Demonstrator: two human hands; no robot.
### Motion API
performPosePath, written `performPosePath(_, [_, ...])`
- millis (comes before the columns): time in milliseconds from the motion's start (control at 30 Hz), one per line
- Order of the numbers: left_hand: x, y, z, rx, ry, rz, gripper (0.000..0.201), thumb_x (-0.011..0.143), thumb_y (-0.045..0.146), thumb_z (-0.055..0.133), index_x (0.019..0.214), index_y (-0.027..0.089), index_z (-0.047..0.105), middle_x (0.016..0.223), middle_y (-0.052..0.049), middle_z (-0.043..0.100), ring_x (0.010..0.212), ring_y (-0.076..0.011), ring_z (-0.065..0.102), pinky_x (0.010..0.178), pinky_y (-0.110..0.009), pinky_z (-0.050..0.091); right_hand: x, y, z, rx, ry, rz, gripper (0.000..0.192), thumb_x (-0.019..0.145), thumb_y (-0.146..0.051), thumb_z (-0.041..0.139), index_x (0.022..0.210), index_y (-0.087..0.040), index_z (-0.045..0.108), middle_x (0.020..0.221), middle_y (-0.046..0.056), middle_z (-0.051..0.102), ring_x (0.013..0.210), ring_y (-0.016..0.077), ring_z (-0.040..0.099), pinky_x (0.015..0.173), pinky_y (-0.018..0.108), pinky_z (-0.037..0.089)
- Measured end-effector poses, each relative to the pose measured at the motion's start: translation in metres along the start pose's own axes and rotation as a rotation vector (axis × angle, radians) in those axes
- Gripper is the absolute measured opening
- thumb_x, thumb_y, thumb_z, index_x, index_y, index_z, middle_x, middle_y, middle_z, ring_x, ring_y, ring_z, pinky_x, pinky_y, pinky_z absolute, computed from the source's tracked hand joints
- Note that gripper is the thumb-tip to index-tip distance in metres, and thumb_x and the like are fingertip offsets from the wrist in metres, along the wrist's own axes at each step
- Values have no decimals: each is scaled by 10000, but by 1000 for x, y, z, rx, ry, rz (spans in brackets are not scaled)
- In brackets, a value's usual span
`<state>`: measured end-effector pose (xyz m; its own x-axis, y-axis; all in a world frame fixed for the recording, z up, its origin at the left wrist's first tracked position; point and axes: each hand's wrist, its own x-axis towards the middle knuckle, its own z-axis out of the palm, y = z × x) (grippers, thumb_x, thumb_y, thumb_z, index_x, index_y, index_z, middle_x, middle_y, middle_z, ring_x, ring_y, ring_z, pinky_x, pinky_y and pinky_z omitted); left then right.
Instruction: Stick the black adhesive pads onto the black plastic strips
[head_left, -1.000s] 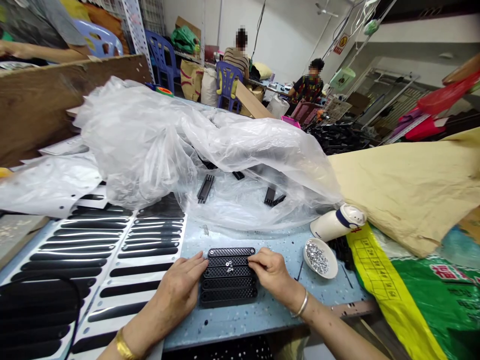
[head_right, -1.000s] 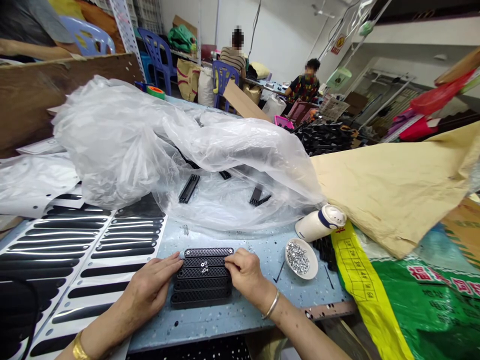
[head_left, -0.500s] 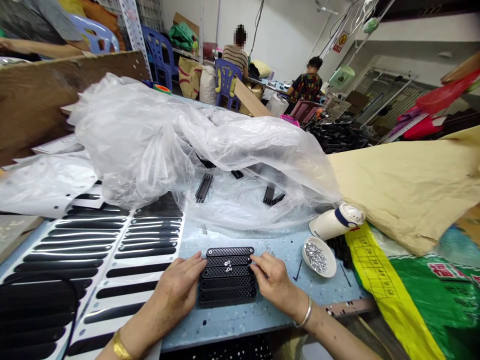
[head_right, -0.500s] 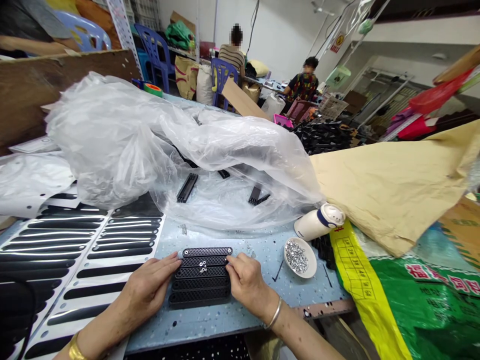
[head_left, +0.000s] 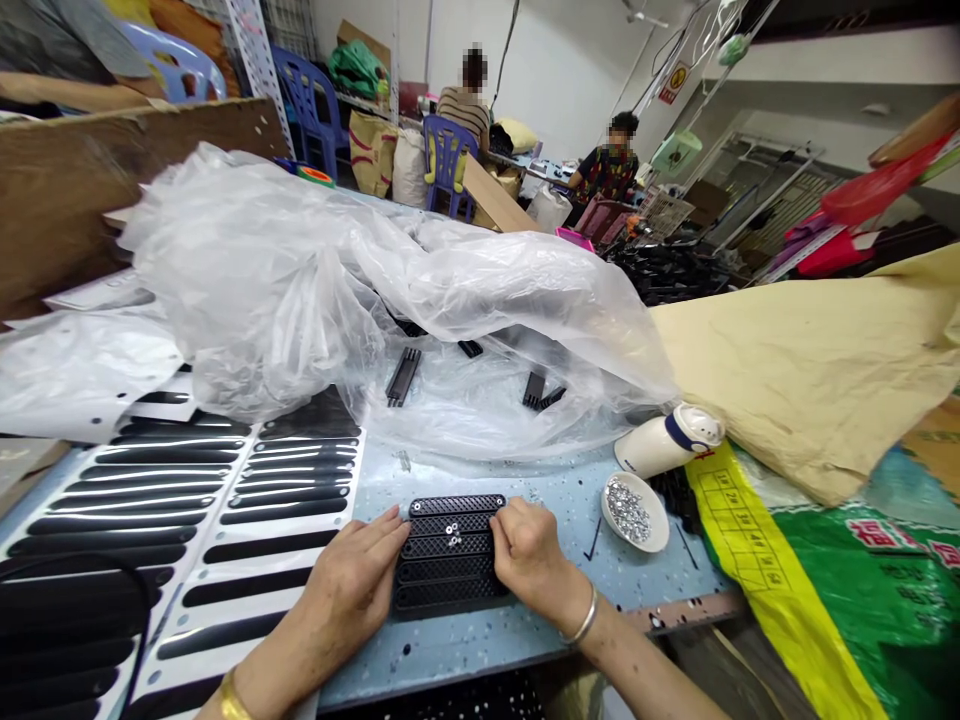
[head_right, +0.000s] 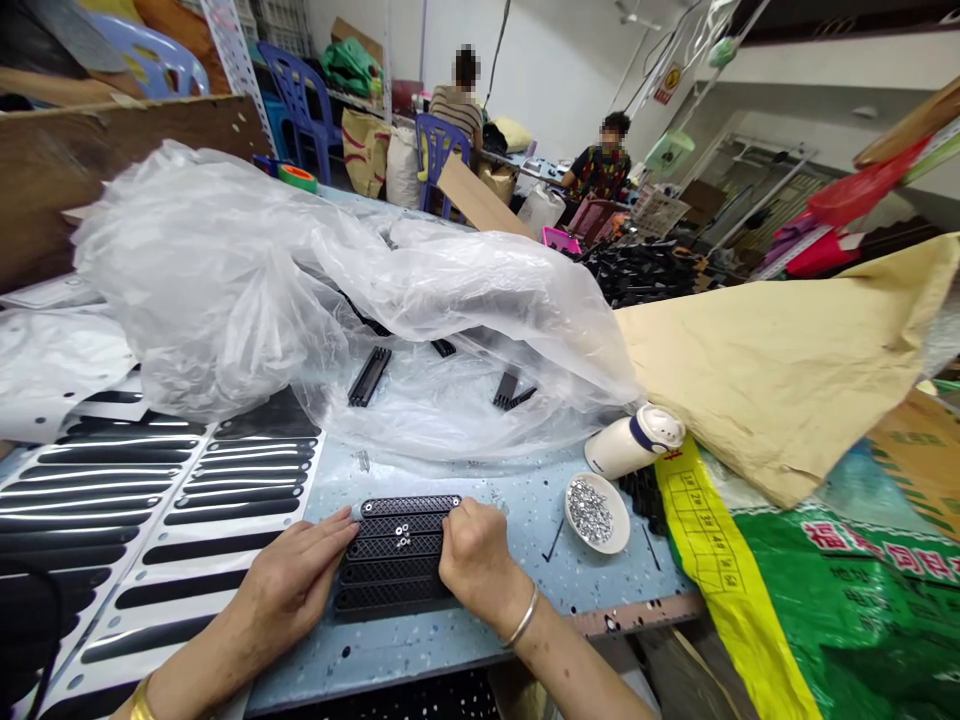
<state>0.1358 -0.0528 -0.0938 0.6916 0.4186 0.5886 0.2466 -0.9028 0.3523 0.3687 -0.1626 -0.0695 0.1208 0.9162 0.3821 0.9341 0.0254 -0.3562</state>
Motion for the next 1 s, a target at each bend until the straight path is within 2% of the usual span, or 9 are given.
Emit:
performPosePath(133, [-1, 0, 1, -2, 13, 6, 394, 849, -20, 436, 1179, 125, 597, 1091, -162, 741, 1045, -291, 704, 759, -402, 590, -3, -3, 6, 16, 39, 38, 301, 872, -65, 418, 616, -191, 515, 603, 44, 528, 570, 174, 488, 549, 297, 312])
performPosePath(267, [-4, 0, 3, -22, 1, -15, 412, 849, -24, 438, 1196, 131, 594, 1122, -162, 731, 1064, -285, 695, 776, -398, 586, -2, -2, 2, 89, 68, 108, 278, 888, -94, 424, 646, -192, 521, 604, 26, 523, 559, 160, 501, 536, 276, 344])
performPosePath(467, [-7, -1, 4, -29, -16, -41, 428, 860, -12, 430, 1229, 149, 578, 1157, -157, 717, 1095, -285, 680, 801, -417, 577, 2, -1, -2, 207, 28, 143, 248, 864, -119, 506, 631, -193, 548, 584, -2, 542, 535, 133, 522, 514, 242, 371])
performPosePath(700, [-8, -1, 4, -27, -26, -39, 422, 875, -7, 434, 1240, 156, 569, 1155, -153, 718, 1080, -272, 687, 794, -410, 576, -1, 7, -1, 257, 32, 170, 260, 877, -150, 519, 634, -186, 602, 569, 0, 554, 516, 133, 525, 490, 243, 385])
performPosePath(767, [-8, -1, 5, -24, -19, -39, 418, 876, -5, 436, 1237, 159, 570, 1149, -150, 721, 1079, -269, 688, 795, -409, 576, -4, 7, -6, 270, 32, 171, 254, 911, -156, 493, 710, -177, 648, 601, 13, 579, 548, 145, 555, 518, 254, 420])
performPosePath(833, [-7, -1, 5, -27, -11, -36, 417, 876, -8, 437, 1236, 158, 569, 1149, -150, 721, 1082, -265, 686, 797, -404, 577, -8, 4, -12, 271, 27, 146, 240, 939, -152, 457, 876, -162, 689, 663, 37, 614, 602, 165, 587, 559, 277, 454])
performPosePath(900, [-7, -1, 5, -27, -14, -35, 418, 875, -10, 439, 1236, 156, 569, 1153, -153, 719, 1080, -265, 687, 798, -404, 576, -13, 1, -17, 226, -3, 68, 274, 953, -129, 422, 1057, -132, 676, 703, 58, 625, 626, 181, 588, 576, 301, 463])
performPosePath(1000, [-8, -2, 5, -11, -36, -36, 410, 869, -11, 440, 1223, 147, 574, 1150, -163, 718, 1060, -279, 695, 802, -429, 571, -20, -2, -19, 68, -88, -72, 325, 945, -77, 398, 1154, -79, 647, 691, 68, 602, 605, 194, 549, 563, 326, 437])
